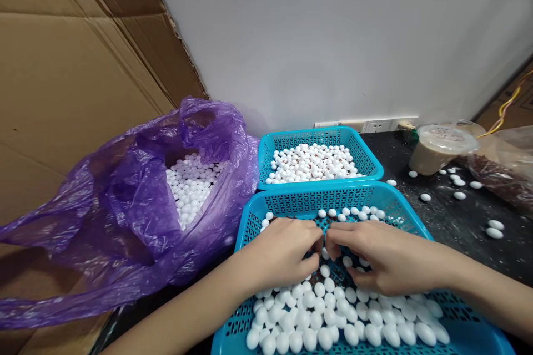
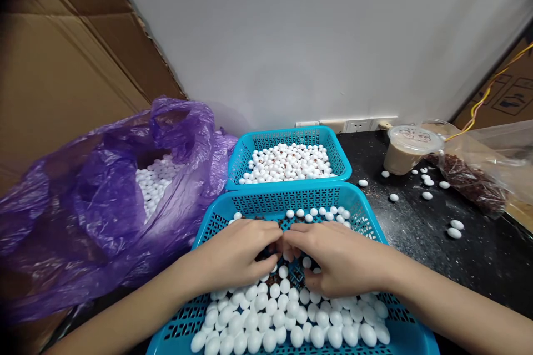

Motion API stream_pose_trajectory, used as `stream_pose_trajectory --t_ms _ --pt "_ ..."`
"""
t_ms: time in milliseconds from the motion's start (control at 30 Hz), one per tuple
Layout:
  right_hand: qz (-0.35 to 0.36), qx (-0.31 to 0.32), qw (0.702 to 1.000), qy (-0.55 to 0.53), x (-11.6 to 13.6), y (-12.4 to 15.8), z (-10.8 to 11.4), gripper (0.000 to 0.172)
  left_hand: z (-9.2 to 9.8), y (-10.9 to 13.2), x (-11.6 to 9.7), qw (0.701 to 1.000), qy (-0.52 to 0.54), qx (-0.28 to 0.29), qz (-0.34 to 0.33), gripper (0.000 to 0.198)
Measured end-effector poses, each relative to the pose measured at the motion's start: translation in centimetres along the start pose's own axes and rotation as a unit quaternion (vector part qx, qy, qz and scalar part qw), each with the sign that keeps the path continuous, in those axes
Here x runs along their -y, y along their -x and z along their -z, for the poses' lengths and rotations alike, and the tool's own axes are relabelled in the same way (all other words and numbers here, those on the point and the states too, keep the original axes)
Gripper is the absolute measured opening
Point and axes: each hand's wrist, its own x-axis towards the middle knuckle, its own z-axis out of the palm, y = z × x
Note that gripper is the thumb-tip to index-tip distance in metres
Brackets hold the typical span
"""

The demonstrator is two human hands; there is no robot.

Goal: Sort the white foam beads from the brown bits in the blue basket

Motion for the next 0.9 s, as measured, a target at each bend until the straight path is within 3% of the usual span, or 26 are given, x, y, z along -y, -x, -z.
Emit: stream_pose_trajectory --t_ms 333,900 --pt "-0.016 -0.003 0.997 0.077 -0.36 0.04 -0.16 0.022 -0.25 -0.06 0.11 1.0 0.009 0.011 -0.019 0.008" --pt "-0.051 0.008 0.998 0.045 -0.77 -0.07 -0.38 0.019 0.26 -0.29 -0.03 0.997 0.055 0.054 -0.032 0.006"
